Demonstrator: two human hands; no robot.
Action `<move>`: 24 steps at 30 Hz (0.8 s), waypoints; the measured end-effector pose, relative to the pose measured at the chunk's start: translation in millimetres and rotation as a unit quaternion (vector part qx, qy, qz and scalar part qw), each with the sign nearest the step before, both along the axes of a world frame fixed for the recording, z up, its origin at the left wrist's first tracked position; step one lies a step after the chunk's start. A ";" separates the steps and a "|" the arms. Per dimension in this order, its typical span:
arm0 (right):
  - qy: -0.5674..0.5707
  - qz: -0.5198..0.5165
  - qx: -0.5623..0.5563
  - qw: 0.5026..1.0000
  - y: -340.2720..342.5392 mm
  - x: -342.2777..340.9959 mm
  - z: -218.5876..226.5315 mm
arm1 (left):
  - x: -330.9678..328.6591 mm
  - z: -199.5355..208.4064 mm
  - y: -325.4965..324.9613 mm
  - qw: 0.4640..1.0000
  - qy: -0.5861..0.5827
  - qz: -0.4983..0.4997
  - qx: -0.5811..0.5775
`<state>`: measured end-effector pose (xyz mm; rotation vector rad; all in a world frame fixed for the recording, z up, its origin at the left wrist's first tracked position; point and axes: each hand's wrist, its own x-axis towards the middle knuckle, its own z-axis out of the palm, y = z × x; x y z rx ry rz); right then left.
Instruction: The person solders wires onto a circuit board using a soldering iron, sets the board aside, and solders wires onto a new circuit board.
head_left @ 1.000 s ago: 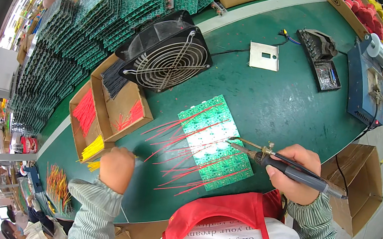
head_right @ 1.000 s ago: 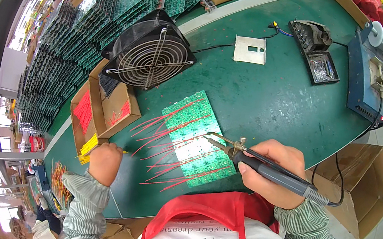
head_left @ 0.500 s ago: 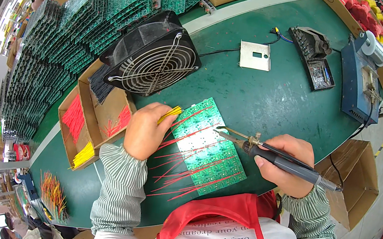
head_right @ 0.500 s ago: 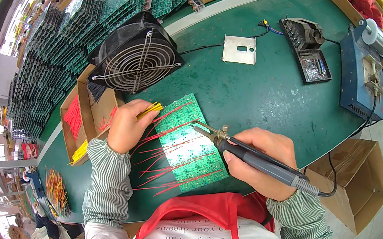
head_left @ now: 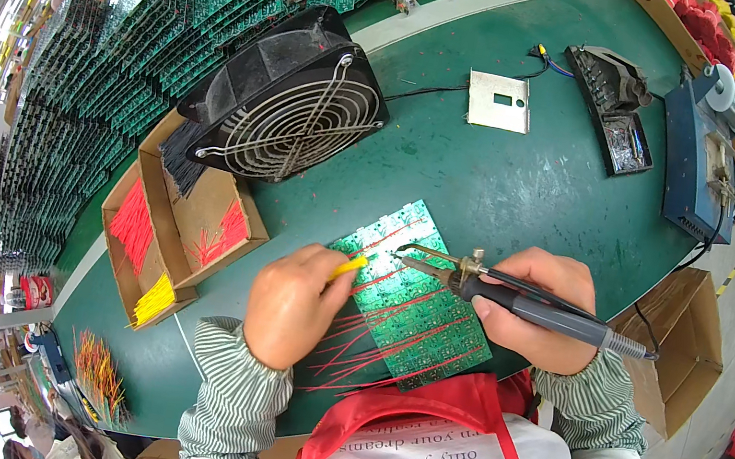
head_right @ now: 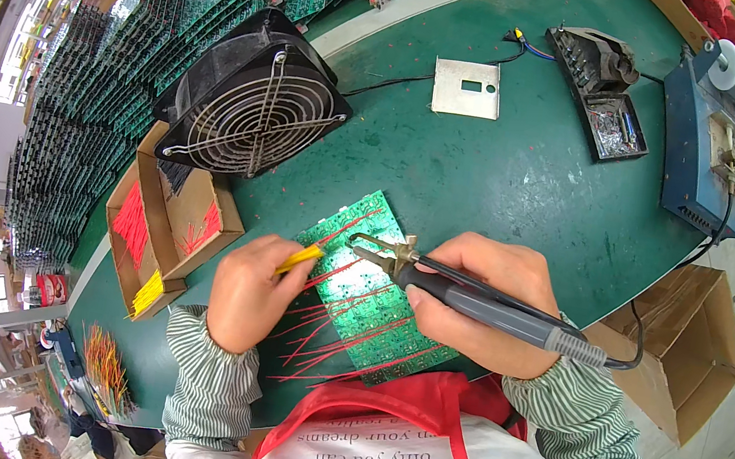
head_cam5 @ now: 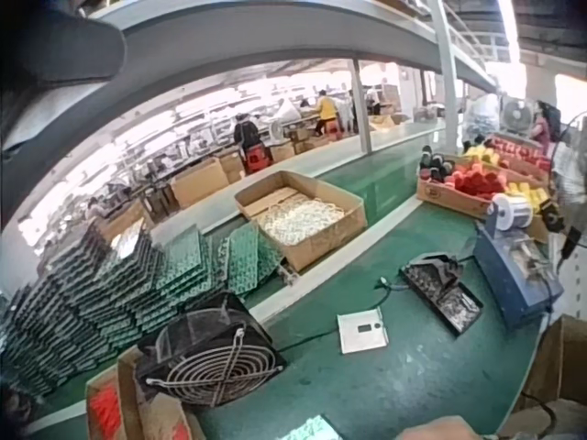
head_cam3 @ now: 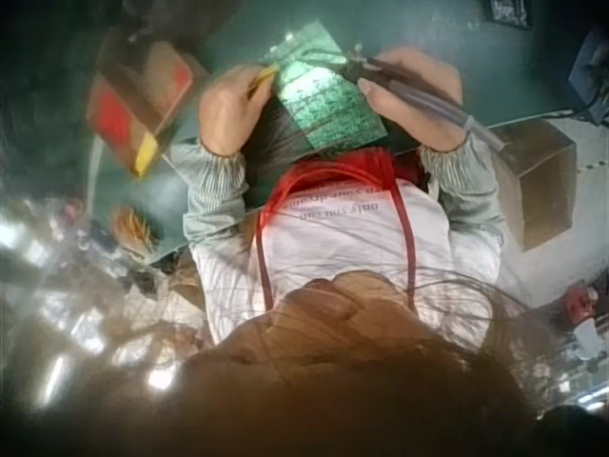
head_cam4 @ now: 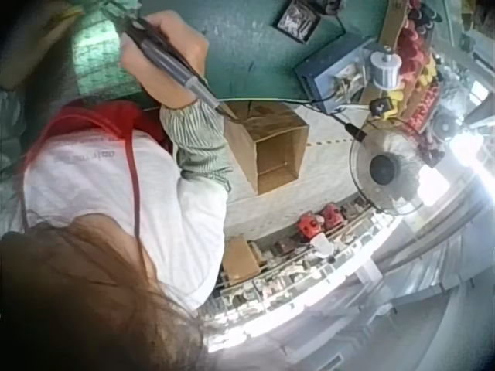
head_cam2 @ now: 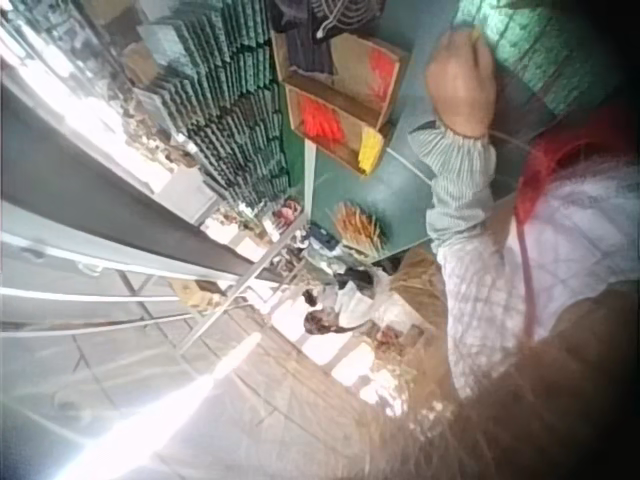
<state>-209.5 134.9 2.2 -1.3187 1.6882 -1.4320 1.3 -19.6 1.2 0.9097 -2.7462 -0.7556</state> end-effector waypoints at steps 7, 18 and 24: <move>-0.052 0.017 0.036 0.998 -10.0 9.7 -6.7 | 10.6 -16.6 -19.6 0.997 0.039 0.043 0.059; -0.081 0.017 0.061 0.995 -23.6 15.7 -13.5 | 13.1 -22.6 -29.4 0.988 0.031 0.037 0.148; -0.087 0.016 0.065 0.994 -26.6 16.8 -13.1 | 10.4 -16.8 -31.5 0.987 0.016 0.026 0.158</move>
